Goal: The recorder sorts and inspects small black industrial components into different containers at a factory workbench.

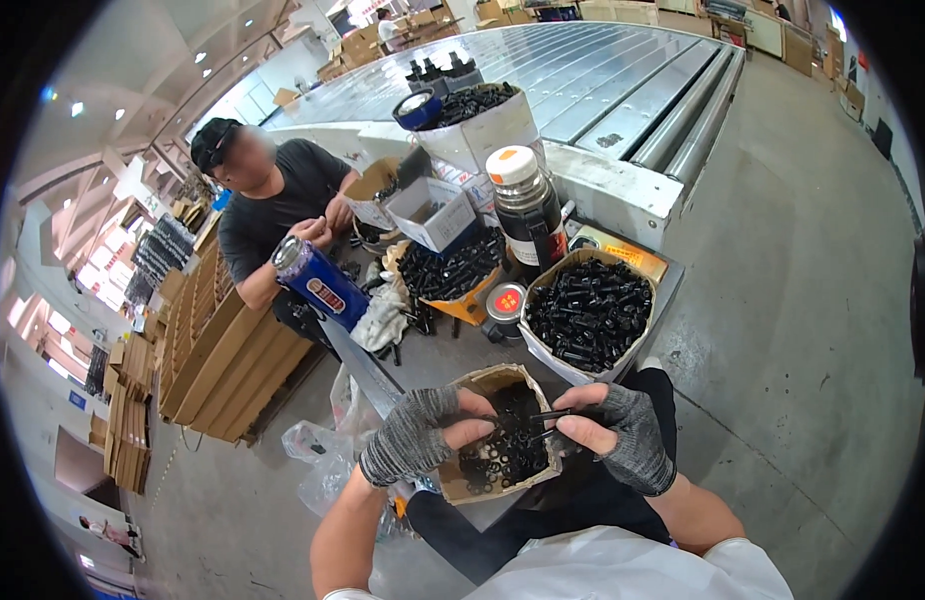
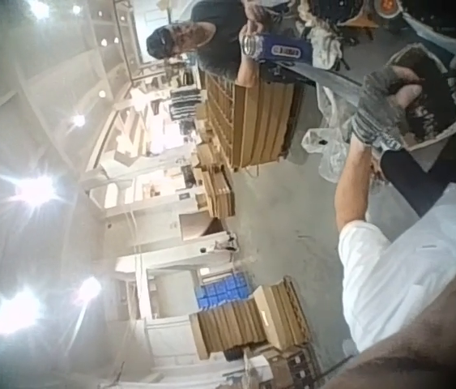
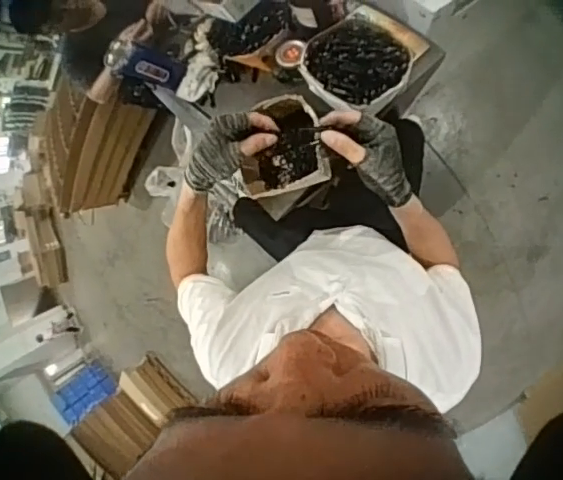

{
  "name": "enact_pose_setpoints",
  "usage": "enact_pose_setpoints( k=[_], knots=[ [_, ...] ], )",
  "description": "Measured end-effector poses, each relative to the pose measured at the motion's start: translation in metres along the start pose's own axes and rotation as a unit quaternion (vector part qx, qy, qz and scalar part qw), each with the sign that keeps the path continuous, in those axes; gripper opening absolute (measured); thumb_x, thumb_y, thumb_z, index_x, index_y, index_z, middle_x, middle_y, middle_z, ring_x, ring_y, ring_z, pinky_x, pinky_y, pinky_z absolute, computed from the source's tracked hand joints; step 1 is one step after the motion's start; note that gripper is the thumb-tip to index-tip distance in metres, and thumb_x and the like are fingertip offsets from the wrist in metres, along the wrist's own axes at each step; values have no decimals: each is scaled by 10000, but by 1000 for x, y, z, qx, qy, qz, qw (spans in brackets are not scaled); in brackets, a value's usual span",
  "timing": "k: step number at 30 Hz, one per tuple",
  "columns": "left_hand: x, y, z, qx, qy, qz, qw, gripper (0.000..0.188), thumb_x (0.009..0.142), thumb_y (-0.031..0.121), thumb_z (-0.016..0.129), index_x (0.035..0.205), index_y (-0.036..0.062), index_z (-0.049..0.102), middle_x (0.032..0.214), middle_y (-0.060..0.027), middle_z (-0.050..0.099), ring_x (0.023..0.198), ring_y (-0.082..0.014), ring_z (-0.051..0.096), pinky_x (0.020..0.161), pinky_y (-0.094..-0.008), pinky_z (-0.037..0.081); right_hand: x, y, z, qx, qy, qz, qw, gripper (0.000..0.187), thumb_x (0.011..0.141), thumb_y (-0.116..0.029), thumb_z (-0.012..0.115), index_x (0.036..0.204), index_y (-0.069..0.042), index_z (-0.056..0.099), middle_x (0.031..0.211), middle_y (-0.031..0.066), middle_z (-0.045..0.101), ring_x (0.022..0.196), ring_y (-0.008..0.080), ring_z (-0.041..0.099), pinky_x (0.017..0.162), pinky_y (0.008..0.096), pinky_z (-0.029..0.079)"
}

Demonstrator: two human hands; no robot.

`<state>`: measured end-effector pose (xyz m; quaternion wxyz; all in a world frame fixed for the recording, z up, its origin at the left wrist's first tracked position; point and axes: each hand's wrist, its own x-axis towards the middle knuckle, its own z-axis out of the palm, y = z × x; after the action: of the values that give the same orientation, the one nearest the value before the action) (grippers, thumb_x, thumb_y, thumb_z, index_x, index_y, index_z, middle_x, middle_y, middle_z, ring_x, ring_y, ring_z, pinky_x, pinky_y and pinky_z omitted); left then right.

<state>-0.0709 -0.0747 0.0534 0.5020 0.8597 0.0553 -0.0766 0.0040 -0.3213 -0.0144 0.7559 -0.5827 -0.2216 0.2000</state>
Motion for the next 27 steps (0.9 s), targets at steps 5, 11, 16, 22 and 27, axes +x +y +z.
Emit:
enact_pose_setpoints(
  k=[5, 11, 16, 22, 27],
  knots=[
    [-6, 6, -4, -34, 17, 21, 999, 163, 877, 101, 733, 1010, 9, 725, 909, -36, 714, 863, -111, 647, 787, -268, 514, 15, -19, 14, -89, -40, -55, 994, 196, 891, -109, 715, 1063, -18, 697, 955, 62, 693, 868, 109, 649, 781, 261, 520],
    [-5, 4, -5, -46, 41, 75, 995, 187, 886, 92, 714, 1053, 13, 740, 928, -61, 720, 861, -128, 652, 786, -271, 513, 26, -12, 27, -81, -47, -29, 995, 175, 886, -90, 710, 1044, -17, 696, 900, 42, 683, 813, 96, 645, 741, 251, 527],
    [-5, -4, -4, -64, 56, 95, 992, 199, 895, 100, 707, 1072, 15, 742, 942, -68, 722, 879, -137, 653, 795, -271, 511, 29, -4, 31, -87, -30, -51, 994, 210, 893, -113, 715, 1071, -6, 685, 891, 55, 698, 800, 100, 655, 722, 256, 534],
    [-2, -10, 0, -84, 71, 81, 991, 222, 910, 148, 698, 1083, 14, 738, 945, -62, 720, 897, -146, 648, 833, -286, 504, 29, -7, 32, -92, -45, -54, 993, 193, 897, -92, 708, 1065, 0, 680, 889, 56, 695, 798, 103, 656, 721, 253, 535],
    [-2, -6, 1, -113, 66, 32, 991, 261, 896, 202, 724, 1092, 30, 744, 975, -54, 725, 916, -143, 645, 848, -294, 506, 28, -11, 35, -80, -45, -39, 995, 194, 916, -85, 685, 1086, 6, 668, 908, 71, 700, 813, 117, 670, 725, 257, 551]
  ],
)
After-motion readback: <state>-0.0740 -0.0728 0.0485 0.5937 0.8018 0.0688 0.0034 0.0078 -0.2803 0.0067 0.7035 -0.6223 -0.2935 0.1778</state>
